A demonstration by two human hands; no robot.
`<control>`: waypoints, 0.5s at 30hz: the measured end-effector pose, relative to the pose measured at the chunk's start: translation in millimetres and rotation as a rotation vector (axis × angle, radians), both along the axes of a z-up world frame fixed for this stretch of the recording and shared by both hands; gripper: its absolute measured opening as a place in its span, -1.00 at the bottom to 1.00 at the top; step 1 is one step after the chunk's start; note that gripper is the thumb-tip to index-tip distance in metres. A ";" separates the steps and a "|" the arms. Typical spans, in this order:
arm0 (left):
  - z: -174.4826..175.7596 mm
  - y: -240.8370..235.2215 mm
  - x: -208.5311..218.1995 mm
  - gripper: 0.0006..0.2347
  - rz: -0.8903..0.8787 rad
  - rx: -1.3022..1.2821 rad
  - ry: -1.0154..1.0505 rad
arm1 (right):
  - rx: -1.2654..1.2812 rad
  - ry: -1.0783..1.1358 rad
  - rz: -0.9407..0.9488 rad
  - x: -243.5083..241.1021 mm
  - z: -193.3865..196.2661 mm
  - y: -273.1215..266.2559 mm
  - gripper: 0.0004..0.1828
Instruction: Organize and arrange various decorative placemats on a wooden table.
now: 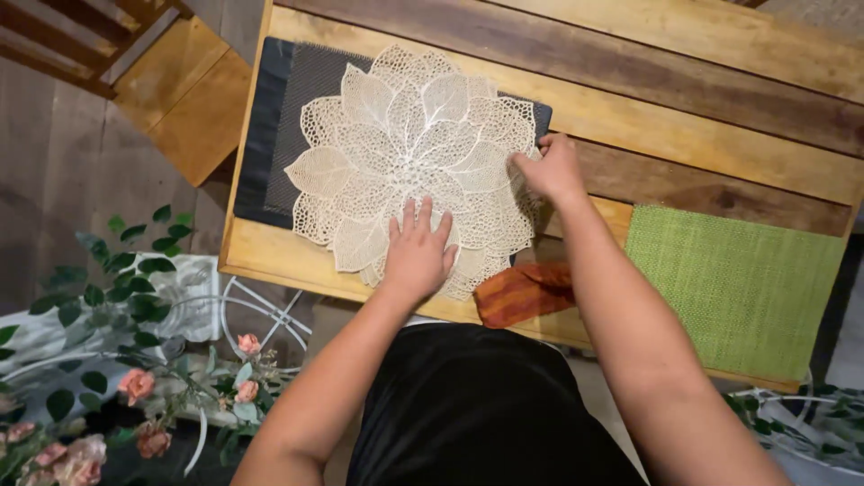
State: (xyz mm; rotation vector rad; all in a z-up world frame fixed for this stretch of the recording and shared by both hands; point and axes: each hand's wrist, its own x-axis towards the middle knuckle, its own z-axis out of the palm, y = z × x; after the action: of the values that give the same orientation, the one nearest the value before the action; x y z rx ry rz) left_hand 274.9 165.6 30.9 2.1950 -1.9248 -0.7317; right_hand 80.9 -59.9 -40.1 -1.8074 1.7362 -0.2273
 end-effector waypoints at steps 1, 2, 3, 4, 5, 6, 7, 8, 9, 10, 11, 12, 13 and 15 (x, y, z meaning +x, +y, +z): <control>-2.9 0.5 0.3 -0.49 -0.004 -0.002 -0.001 | -0.002 -0.001 -0.004 -3.3 -1.0 -1.3 -0.24; -5.6 1.6 0.5 -0.50 0.003 -0.028 0.012 | -0.031 0.040 0.059 -6.6 -2.1 -1.8 -0.25; -8.4 2.6 0.7 -0.50 0.011 -0.053 0.026 | -0.059 0.082 0.123 -10.0 -3.3 -2.5 -0.25; -9.4 2.4 0.9 -0.50 0.004 -0.056 0.025 | -0.062 0.082 0.116 -8.8 6.4 -2.2 -0.25; -10.7 1.9 1.2 -0.51 0.015 -0.066 0.037 | -0.050 0.051 0.160 -7.6 15.9 -2.0 -0.32; -11.6 2.6 0.5 -0.52 0.025 -0.071 0.052 | -0.034 0.023 0.205 -7.3 25.6 -0.7 -0.39; -9.2 -0.7 1.1 -0.52 0.020 -0.071 0.055 | -0.034 0.025 0.199 -5.9 28.9 4.7 -0.39; -7.2 -3.3 1.1 -0.55 0.052 -0.065 0.063 | 0.027 -0.107 0.178 -5.2 31.7 10.9 -0.47; -5.6 -6.0 1.2 -0.57 0.085 -0.058 0.070 | 0.087 -0.240 0.155 -4.4 34.1 17.1 -0.54; 1.3 -13.9 3.7 -0.57 0.081 -0.055 0.072 | 0.090 -0.239 0.151 3.1 46.0 27.7 -0.54; 7.8 -21.8 5.9 -0.57 0.155 -0.030 0.138 | 0.121 -0.376 0.136 10.7 57.7 38.1 -0.58; 14.3 -27.4 7.2 -0.56 0.229 0.001 0.204 | 0.156 -0.513 0.118 17.2 69.0 51.1 -0.62; 12.0 -31.6 12.2 -0.56 0.225 0.010 0.206 | 0.164 -0.510 0.111 26.4 88.8 65.0 -0.62; 7.1 -42.9 22.7 -0.45 0.470 -0.073 0.642 | 0.093 -0.581 0.197 45.7 129.9 90.0 -0.69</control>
State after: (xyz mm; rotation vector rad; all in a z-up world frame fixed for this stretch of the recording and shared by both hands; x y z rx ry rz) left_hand 297.6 122.8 38.0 1.9203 -1.0652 -1.0742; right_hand 126.6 30.1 89.8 -1.6200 1.1392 -0.5209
